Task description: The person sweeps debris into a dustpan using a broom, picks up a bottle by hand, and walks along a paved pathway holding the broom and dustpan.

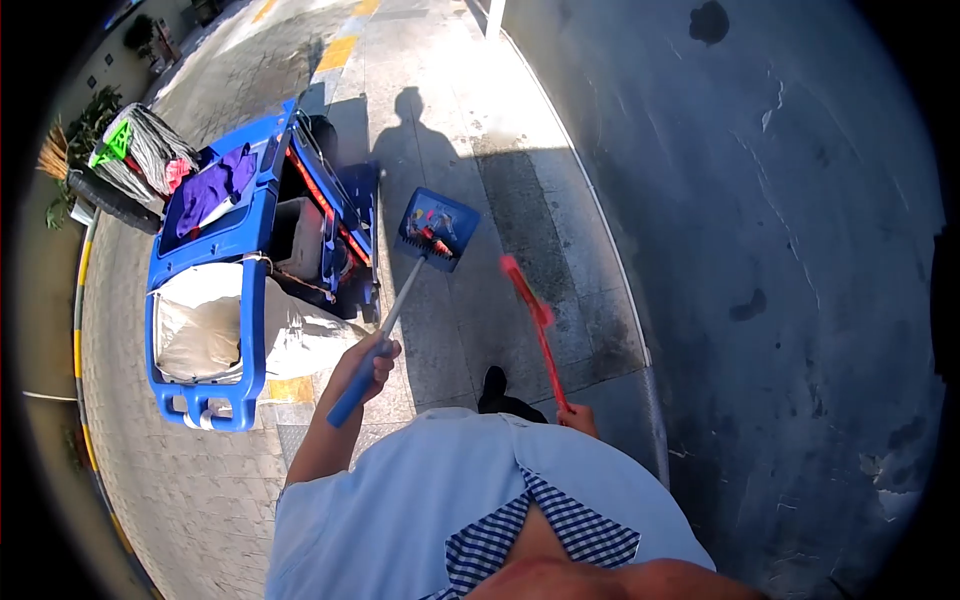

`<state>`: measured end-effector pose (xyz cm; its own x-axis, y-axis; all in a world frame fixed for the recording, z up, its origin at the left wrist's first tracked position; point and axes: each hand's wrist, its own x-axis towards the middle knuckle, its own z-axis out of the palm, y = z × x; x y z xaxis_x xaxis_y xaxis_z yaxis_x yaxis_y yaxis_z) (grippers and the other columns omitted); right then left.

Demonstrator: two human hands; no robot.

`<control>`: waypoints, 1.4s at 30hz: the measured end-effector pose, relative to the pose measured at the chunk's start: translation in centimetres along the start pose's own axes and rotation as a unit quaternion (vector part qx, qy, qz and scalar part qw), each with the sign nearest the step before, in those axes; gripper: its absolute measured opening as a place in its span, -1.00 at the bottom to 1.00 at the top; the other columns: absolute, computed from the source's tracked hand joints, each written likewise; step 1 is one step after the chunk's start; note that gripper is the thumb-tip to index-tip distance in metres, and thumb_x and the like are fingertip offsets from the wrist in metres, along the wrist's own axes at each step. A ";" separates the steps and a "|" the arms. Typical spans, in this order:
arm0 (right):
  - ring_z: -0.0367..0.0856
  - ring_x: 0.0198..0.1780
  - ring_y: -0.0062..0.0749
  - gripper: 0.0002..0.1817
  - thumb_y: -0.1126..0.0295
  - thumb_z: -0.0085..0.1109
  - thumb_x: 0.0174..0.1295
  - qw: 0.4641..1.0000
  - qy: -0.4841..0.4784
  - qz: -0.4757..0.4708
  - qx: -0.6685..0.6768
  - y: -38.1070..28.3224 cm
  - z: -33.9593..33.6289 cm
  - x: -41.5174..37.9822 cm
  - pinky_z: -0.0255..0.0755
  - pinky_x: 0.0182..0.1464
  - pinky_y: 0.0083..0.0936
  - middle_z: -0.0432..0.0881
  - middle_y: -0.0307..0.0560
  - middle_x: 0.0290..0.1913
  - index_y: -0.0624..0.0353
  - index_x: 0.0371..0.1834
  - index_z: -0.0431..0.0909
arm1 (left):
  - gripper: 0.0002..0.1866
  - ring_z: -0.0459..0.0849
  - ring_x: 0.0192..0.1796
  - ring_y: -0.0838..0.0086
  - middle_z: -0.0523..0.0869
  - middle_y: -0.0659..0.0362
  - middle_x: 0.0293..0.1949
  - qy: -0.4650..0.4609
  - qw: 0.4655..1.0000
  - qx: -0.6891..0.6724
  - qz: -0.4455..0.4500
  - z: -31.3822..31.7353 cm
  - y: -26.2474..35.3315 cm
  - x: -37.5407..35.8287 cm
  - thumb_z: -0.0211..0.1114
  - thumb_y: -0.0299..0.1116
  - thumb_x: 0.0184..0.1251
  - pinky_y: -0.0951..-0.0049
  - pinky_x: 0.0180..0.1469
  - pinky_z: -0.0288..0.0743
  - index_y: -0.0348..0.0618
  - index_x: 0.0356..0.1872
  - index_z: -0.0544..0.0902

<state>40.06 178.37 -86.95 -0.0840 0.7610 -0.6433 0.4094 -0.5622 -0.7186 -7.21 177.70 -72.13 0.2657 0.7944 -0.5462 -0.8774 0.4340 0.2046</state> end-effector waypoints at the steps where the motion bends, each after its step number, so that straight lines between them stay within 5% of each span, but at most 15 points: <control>1: 0.45 -0.64 -0.58 -0.86 0.42 0.14 0.09 1.000 -0.014 -0.005 -0.003 -1.0 -1.2 1.3 0.32 -0.62 -0.57 0.51 -0.19 -0.64 0.31 -0.43 0.57 | -0.59 0.53 -0.53 0.68 0.53 0.13 -0.34 -0.008 1.000 -0.009 0.013 1.2 0.9 1.4 -0.06 -0.15 0.48 0.69 -0.60 0.56 -0.43 -0.21 0.42; 10: 0.47 -0.67 -0.53 -0.85 0.42 0.14 0.07 0.997 -0.063 0.006 -0.033 -10.9 -9.3 19.9 0.36 -0.61 -0.53 0.52 -0.19 -0.63 0.30 -0.38 0.58 | -0.68 0.53 -0.55 0.68 0.52 0.13 -0.34 -0.006 0.990 -0.035 0.135 10.4 9.8 10.9 -0.02 -0.17 0.47 0.70 -0.63 0.54 -0.29 -0.24 0.42; 12: 0.47 -0.66 -0.53 -0.85 0.42 0.14 0.08 0.997 -0.050 -0.008 -0.061 -13.0 -9.6 24.4 0.36 -0.61 -0.53 0.53 -0.19 -0.61 0.29 -0.37 0.59 | -0.60 0.52 -0.57 0.63 0.55 0.08 -0.30 -0.011 0.986 -0.058 0.157 11.0 12.3 13.0 -0.07 -0.15 0.49 0.65 -0.62 0.55 -0.42 -0.15 0.41; 15: 0.49 -0.64 -0.52 -0.84 0.43 0.15 0.08 0.997 -0.068 0.004 -0.029 -18.2 -9.1 28.7 0.37 -0.61 -0.51 0.55 -0.18 -0.60 0.31 -0.35 0.59 | -0.65 0.51 -0.55 0.60 0.53 0.02 -0.25 -0.133 0.974 -0.031 0.179 11.1 16.0 15.9 -0.09 -0.19 0.50 0.62 -0.61 0.54 -0.36 -0.05 0.35; 18: 0.47 -0.56 -0.63 -0.84 0.44 0.22 0.12 0.995 -0.077 -0.028 -0.058 -20.6 -8.7 34.4 0.31 -0.54 -0.57 0.54 -0.26 -0.56 0.30 -0.30 0.63 | -0.75 0.49 -0.53 0.62 0.49 0.15 -0.38 -0.028 0.966 -0.054 0.253 13.9 19.1 17.5 0.02 -0.22 0.45 0.67 -0.58 0.46 -0.23 -0.20 0.43; 22: 0.50 -0.61 -0.51 -0.85 0.47 0.17 0.08 0.987 -0.091 -0.055 -0.118 -27.6 -7.6 37.9 0.34 -0.62 -0.54 0.52 -0.20 -0.62 0.33 -0.33 0.58 | -0.72 0.48 -0.53 0.65 0.57 0.10 -0.30 -0.031 0.946 -0.049 0.319 16.6 23.0 17.3 0.01 -0.20 0.45 0.70 -0.63 0.38 -0.26 -0.20 0.47; 24: 0.48 -0.64 -0.52 -0.88 0.47 0.16 0.08 0.992 -0.124 -0.012 -0.004 -30.4 -7.3 40.3 0.32 -0.64 -0.55 0.50 -0.20 -0.64 0.32 -0.37 0.57 | -0.72 0.48 -0.53 0.65 0.58 0.09 -0.31 -0.025 0.941 -0.041 0.336 17.5 24.9 18.4 0.01 -0.20 0.45 0.71 -0.64 0.37 -0.26 -0.21 0.47; 27: 0.45 -0.68 -0.52 -0.91 0.49 0.17 0.08 0.989 -0.148 -0.007 -0.029 -34.2 -6.6 43.7 0.30 -0.67 -0.56 0.49 -0.18 -0.64 0.30 -0.40 0.56 | -0.69 0.47 -0.54 0.65 0.55 0.01 -0.26 0.011 0.924 -0.030 0.382 18.4 26.8 19.9 -0.04 -0.23 0.48 0.67 -0.66 0.48 -0.35 -0.16 0.43; 33: 0.44 -0.68 -0.55 -0.93 0.50 0.13 0.08 0.982 -0.153 -0.023 -0.112 -41.4 -5.2 50.4 0.30 -0.66 -0.58 0.50 -0.20 -0.63 0.28 -0.43 0.56 | -0.79 0.40 -0.64 0.68 0.58 0.12 -0.34 0.178 0.884 -0.031 0.431 23.1 28.0 23.0 0.06 -0.21 0.42 0.75 -0.74 0.28 -0.14 -0.20 0.42; 37: 0.47 -0.60 -0.56 -0.88 0.45 0.15 0.07 0.957 -0.241 -0.036 -0.158 -46.9 -5.2 56.6 0.32 -0.56 -0.55 0.51 -0.21 -0.60 0.30 -0.43 0.59 | -0.82 0.43 -0.62 0.62 0.60 0.06 -0.36 0.258 0.852 -0.012 0.456 24.9 28.1 27.6 0.03 -0.25 0.41 0.72 -0.75 0.25 -0.16 -0.25 0.41; 41: 0.50 -0.54 -0.56 -0.84 0.41 0.17 0.06 0.938 -0.285 -0.037 -0.191 -51.6 -6.0 61.2 0.32 -0.49 -0.51 0.53 -0.23 -0.57 0.32 -0.41 0.61 | -0.56 0.34 -0.83 0.59 0.43 0.27 -0.74 0.418 0.809 0.128 0.393 27.4 29.1 32.3 -0.07 -0.06 0.44 0.62 -0.79 0.19 -0.25 -0.37 0.59; 42: 0.50 -0.54 -0.56 -0.84 0.41 0.17 0.06 0.937 -0.290 -0.038 -0.194 -52.5 -6.2 62.3 0.32 -0.49 -0.51 0.53 -0.23 -0.57 0.32 -0.41 0.61 | -0.61 0.39 -0.76 0.59 0.53 0.21 -0.65 0.405 0.817 0.115 0.395 27.1 29.3 33.6 -0.04 -0.10 0.44 0.60 -0.76 0.24 -0.24 -0.32 0.56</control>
<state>18.97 257.33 -87.66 -0.5586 0.4272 -0.7110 0.6725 -0.2686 -0.6897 -13.20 228.66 -62.46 -0.7801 0.3644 -0.5086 -0.5237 0.0647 0.8495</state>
